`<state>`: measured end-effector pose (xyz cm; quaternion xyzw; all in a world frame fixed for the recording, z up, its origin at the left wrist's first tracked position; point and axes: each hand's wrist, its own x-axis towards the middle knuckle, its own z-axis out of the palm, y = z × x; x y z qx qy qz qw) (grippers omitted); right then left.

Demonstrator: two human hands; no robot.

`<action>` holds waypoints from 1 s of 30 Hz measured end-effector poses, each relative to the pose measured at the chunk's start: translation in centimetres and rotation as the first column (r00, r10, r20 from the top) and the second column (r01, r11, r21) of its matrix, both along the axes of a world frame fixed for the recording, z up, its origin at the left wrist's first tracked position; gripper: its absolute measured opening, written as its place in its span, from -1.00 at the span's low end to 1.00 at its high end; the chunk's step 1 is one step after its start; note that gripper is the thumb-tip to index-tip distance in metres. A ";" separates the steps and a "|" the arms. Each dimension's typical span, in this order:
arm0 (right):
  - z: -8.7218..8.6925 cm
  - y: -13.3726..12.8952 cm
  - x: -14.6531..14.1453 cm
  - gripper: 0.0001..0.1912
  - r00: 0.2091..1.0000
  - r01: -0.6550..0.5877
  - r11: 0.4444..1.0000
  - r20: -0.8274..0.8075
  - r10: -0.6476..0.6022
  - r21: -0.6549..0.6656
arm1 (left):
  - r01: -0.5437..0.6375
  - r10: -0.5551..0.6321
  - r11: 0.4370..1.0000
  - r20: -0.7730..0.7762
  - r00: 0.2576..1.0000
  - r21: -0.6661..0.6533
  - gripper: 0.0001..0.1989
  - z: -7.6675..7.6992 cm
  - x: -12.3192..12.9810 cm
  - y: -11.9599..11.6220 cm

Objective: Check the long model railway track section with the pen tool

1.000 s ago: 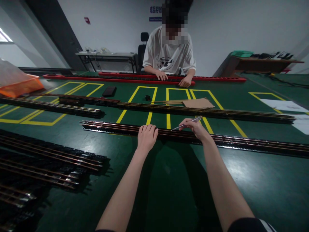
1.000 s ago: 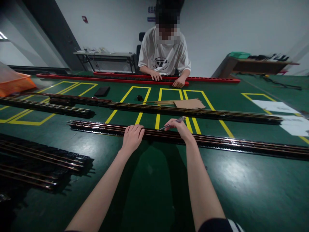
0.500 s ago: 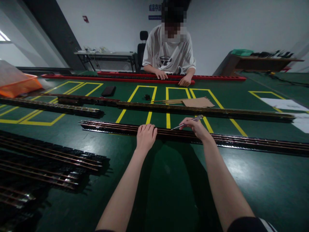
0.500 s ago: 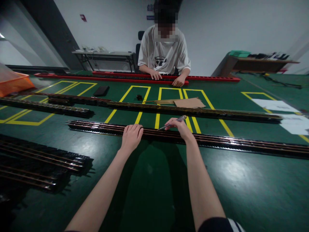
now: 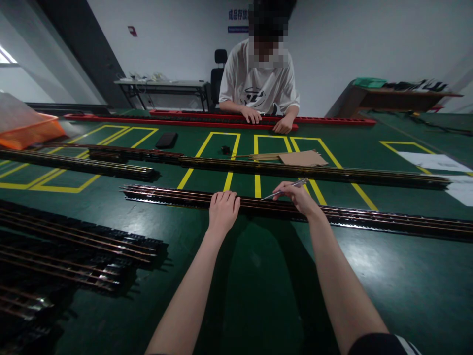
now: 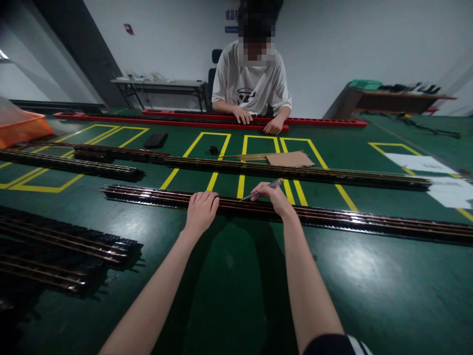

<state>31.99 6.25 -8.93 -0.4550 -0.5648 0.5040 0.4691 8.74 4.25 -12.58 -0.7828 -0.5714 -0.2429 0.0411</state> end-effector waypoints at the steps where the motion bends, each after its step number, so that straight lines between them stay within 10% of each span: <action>1: 0.0 0.0 0.0 -0.83 1.000 0.001 1.000 -0.004 -0.001 -0.004 | 0.001 -0.001 1.000 -0.001 1.000 0.001 -0.63 0.0 0.0 0.0; 30: 0.1 -0.1 -0.3 -0.83 0.999 0.011 1.000 -0.049 -0.011 -0.009 | 0.007 -0.006 1.000 0.024 1.000 -0.014 -0.62 0.1 0.0 -0.1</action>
